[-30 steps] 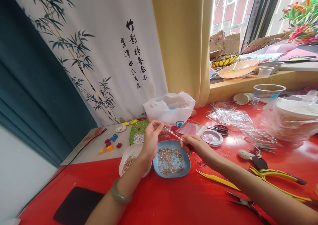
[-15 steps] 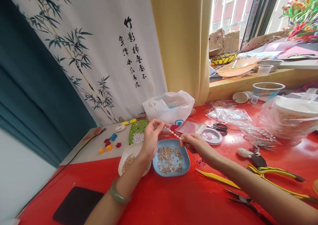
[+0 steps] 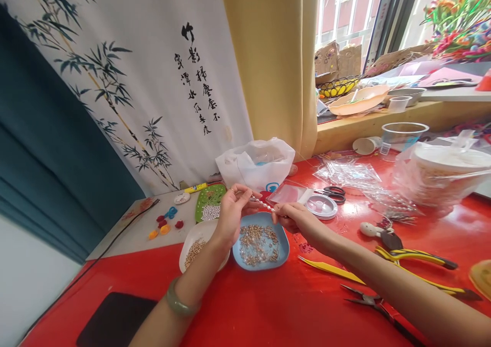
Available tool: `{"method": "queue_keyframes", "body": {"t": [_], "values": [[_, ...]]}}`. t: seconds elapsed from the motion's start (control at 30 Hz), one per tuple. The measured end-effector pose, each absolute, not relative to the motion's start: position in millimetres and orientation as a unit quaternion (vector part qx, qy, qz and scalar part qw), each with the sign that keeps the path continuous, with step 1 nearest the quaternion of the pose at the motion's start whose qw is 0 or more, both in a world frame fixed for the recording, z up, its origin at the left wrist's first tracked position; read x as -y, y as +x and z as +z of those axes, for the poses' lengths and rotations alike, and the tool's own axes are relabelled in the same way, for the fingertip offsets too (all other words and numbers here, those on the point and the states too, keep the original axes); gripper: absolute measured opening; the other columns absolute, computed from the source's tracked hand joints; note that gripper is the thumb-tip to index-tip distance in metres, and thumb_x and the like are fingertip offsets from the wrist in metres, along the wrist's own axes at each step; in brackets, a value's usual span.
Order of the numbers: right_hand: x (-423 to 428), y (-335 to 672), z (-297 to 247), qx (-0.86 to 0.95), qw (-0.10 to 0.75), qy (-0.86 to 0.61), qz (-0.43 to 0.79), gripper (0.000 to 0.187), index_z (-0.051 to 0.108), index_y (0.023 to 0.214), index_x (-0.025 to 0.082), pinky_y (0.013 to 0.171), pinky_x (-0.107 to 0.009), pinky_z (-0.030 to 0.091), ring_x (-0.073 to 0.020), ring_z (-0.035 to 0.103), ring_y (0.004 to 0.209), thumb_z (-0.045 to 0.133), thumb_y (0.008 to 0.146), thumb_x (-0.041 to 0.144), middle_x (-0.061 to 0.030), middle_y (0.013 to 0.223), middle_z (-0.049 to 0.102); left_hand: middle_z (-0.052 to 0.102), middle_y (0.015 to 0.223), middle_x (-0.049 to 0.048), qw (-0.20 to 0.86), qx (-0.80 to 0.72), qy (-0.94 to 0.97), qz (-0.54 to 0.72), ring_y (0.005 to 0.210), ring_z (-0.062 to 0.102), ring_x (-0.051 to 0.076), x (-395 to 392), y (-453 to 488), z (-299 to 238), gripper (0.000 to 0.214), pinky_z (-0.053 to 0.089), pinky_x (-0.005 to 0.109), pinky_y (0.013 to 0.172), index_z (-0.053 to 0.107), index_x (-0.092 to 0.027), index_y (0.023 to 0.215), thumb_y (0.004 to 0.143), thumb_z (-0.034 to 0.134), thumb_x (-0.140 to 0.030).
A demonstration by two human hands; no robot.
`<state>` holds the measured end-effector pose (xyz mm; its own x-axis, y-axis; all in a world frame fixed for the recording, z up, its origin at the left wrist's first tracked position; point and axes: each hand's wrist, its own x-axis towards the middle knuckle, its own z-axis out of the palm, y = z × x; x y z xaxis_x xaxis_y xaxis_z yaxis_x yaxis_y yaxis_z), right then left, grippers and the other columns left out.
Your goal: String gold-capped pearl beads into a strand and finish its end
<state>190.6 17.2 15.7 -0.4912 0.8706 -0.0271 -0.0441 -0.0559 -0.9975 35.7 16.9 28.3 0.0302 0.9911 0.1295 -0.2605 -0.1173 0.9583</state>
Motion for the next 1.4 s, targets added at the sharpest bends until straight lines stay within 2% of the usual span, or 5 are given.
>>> {"method": "queue_keyframes", "body": {"t": [0.23, 0.47, 0.73, 1.27, 1.4], "values": [[-14.7, 191.4, 14.0, 0.596, 0.365, -0.326, 0.636, 0.016, 0.045, 0.052, 0.017, 0.045, -0.024, 0.022, -0.008, 0.035, 0.043, 0.037, 0.066, 0.022, 0.0036, 0.045, 0.041, 0.064, 0.074, 0.0002, 0.548, -0.388, 0.478, 0.566, 0.057, 0.063, 0.011, -16.3, 38.4, 26.8, 0.019, 0.045, 0.016, 0.049, 0.045, -0.017, 0.074, 0.071, 0.059, -0.029], [-16.3, 190.9, 13.1, 0.598, 0.364, -0.336, 0.63, 0.02, 0.051, 0.059, 0.016, 0.043, -0.025, 0.009, -0.0069, 0.013, 0.041, 0.037, 0.071, 0.026, 0.009, 0.044, 0.018, 0.064, 0.074, 0.0005, 0.553, -0.385, 0.487, 0.556, 0.058, 0.063, 0.012, -15.3, 37.9, 27.1, 0.019, 0.046, 0.018, 0.049, 0.046, -0.017, 0.074, 0.071, 0.059, -0.03], [-13.3, 191.1, 15.4, 0.606, 0.369, -0.326, 0.625, 0.016, 0.044, 0.053, 0.017, 0.046, -0.025, 0.02, -0.0086, 0.032, 0.045, 0.037, 0.067, 0.019, 0.0035, 0.047, 0.038, 0.063, 0.074, 0.0008, 0.569, -0.374, 0.489, 0.546, 0.06, 0.063, 0.012, -13.9, 39.5, 27.0, 0.018, 0.045, 0.018, 0.05, 0.046, -0.016, 0.075, 0.072, 0.059, -0.03], [-13.5, 190.7, 14.5, 0.608, 0.356, -0.325, 0.631, 0.011, 0.047, 0.057, 0.016, 0.046, -0.024, 0.021, -0.0084, 0.033, 0.047, 0.038, 0.063, 0.018, 0.0038, 0.05, 0.039, 0.064, 0.069, 0.0002, 0.57, -0.383, 0.495, 0.533, 0.06, 0.063, 0.012, -11.7, 40.9, 30.4, 0.018, 0.043, 0.016, 0.049, 0.046, -0.016, 0.072, 0.071, 0.06, -0.028], [-15.5, 188.9, 14.3, 0.599, 0.353, -0.349, 0.628, 0.019, 0.053, 0.063, 0.016, 0.043, -0.024, 0.013, -0.0075, 0.019, 0.041, 0.039, 0.07, 0.026, 0.0077, 0.044, 0.026, 0.065, 0.07, 0.0012, 0.562, -0.385, 0.5, 0.535, 0.062, 0.063, 0.013, -12.3, 40.5, 30.1, 0.019, 0.044, 0.018, 0.051, 0.046, -0.016, 0.072, 0.071, 0.06, -0.029]]}}
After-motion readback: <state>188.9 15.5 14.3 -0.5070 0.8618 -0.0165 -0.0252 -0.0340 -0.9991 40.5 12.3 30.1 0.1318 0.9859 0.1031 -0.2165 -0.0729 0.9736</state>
